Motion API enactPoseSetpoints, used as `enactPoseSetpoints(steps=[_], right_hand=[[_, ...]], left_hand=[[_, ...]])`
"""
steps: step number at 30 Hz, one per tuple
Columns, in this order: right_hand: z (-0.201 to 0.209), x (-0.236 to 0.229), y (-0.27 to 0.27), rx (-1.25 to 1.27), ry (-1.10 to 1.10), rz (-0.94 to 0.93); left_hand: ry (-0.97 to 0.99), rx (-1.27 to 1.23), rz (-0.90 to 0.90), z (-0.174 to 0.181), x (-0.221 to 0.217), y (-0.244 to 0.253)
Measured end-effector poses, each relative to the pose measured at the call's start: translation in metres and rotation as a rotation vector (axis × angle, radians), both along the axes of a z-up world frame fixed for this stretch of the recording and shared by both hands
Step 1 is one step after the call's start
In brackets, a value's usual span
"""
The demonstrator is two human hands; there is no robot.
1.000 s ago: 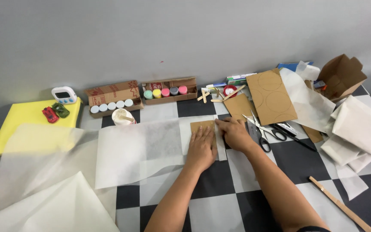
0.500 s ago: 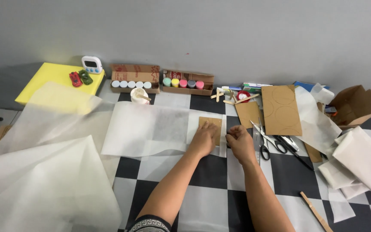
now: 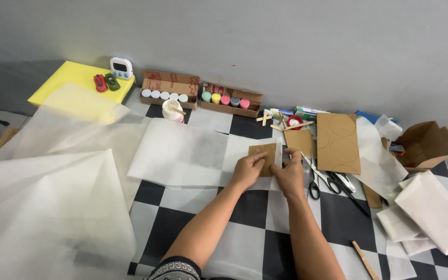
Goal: Folding, marking, and cutting thin white paper to size using a ruler, pen, and scissors on a workspace.
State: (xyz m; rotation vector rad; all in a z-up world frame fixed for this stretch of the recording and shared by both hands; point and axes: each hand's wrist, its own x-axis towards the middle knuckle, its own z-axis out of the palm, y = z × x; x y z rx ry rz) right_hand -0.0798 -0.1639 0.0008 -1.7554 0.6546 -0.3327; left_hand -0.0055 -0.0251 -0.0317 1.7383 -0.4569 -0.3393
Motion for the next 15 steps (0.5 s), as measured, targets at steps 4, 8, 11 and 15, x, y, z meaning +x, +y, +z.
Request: enactPoseSetpoints(steps=[4,8,11,15], right_hand=[[0.037,-0.008,0.022,-0.234,0.132,0.018],[0.063,-0.012,0.042,-0.397,0.194,0.054],[0.068,-0.015,0.045,-0.431,0.206,0.097],[0.076,-0.018,0.053,-0.29,0.154,0.159]], left_hand=[[-0.078,0.129,-0.001,0.017,0.0,-0.009],[-0.189,0.303,-0.022,0.092,-0.024,0.004],[-0.162,0.374,-0.049,0.12,-0.023,0.005],[-0.131,0.462,-0.066,0.135,-0.017,0.008]])
